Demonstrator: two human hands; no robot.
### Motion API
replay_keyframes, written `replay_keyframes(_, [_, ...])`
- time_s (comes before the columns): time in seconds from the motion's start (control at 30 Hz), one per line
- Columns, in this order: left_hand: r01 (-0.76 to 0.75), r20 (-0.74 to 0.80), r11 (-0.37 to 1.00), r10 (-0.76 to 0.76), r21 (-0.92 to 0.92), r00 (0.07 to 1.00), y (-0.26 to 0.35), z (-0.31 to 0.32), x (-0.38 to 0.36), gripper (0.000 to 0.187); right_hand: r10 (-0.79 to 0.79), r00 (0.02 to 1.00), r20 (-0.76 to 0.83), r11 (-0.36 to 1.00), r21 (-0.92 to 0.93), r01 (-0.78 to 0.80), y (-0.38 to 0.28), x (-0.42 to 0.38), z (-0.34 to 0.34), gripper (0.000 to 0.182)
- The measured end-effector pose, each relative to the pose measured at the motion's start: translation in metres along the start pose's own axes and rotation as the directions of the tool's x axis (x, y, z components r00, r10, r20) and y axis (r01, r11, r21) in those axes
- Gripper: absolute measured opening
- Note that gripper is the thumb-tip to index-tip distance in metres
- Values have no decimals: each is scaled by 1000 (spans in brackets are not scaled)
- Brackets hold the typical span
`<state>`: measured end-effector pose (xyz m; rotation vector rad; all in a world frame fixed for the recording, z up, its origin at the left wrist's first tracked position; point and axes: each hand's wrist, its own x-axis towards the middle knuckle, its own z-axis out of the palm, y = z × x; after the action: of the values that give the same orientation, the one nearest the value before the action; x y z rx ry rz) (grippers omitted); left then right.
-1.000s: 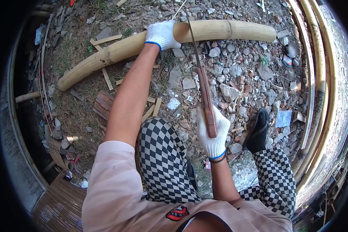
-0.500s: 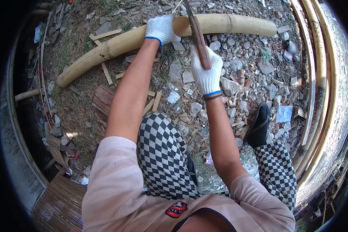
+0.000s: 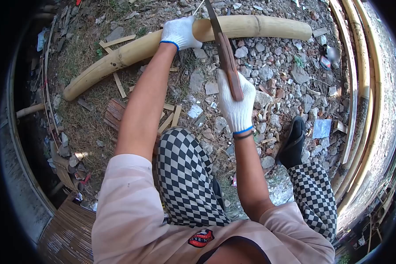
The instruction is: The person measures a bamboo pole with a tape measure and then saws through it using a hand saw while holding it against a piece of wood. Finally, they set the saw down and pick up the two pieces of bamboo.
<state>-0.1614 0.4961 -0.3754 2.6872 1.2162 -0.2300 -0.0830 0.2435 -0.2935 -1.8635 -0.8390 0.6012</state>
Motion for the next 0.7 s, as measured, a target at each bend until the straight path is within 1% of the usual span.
replay_keyframes(0.03, [-4,-12,1000,4,5,1000,-1,-4,4,83,-9,1000,-16,1000,24,9,8,-39,-12,24])
replay_keyframes(0.07, [-3,-28,1000,3,4,1000,-1,-7,7,83,105,991,-84,961,264,-79,15,-50,-7,22])
replay_keyframes(0.1, [-8,-37,1000,9,15,999,1,-8,7,83,216,965,-151,859,499,-115,22,-62,-1,21])
replay_keyframes(0.17, [-2,-55,1000,3,22,998,2,2,1,86,87,994,-60,971,229,-71,17,-33,-4,22])
replay_keyframes(0.2, [-1,-78,1000,3,31,997,1,2,4,87,-32,999,38,999,-23,33,15,13,6,23])
replay_keyframes(0.23, [15,-60,1000,-15,4,998,-1,1,5,87,-109,994,23,994,-1,109,18,50,24,23])
replay_keyframes(0.27, [13,-63,1000,-12,18,998,-6,-3,7,87,-190,982,7,981,26,190,17,74,39,23])
replay_keyframes(0.3, [5,-66,1000,-3,28,998,-7,-8,12,86,-162,987,5,987,19,161,14,71,37,23])
replay_keyframes(0.33, [-5,-43,1000,7,25,999,-1,-4,7,86,-107,994,13,994,0,107,13,49,24,24])
replay_keyframes(0.37, [-15,1,1000,15,18,1000,3,1,-3,86,26,998,57,1000,-9,-26,-3,10,0,22])
replay_keyframes(0.4, [-11,-5,1000,11,20,1000,1,-7,4,86,-69,997,-19,993,-94,67,4,-29,-10,22])
replay_keyframes(0.43, [-6,-4,1000,6,13,1000,1,-10,8,86,46,999,1,997,62,-46,6,-64,-23,22])
replay_keyframes(0.5, [5,-28,1000,-5,9,1000,0,-7,14,85,52,999,-15,996,78,-51,6,-66,-26,18])
replay_keyframes(0.53, [5,-19,1000,-5,14,1000,0,-2,9,85,25,1000,4,1000,-6,-25,0,-49,-22,17])
replay_keyframes(0.57, [-15,-90,1000,16,17,996,0,3,5,84,-34,999,5,998,-58,34,9,-11,0,18])
replay_keyframes(0.6, [-11,-61,1000,11,11,998,-1,8,1,84,-130,991,-22,991,18,130,26,31,33,24])
replay_keyframes(0.63, [-5,-48,1000,5,9,999,-4,9,6,84,-228,973,-36,973,-53,226,26,57,50,28])
replay_keyframes(0.67, [0,-46,1000,1,15,999,-10,2,17,85,-291,956,-44,953,-101,285,25,65,49,25])
replay_keyframes(0.7, [22,-67,999,-20,37,998,-5,1,14,83,-145,989,-19,989,-18,144,14,57,32,23])
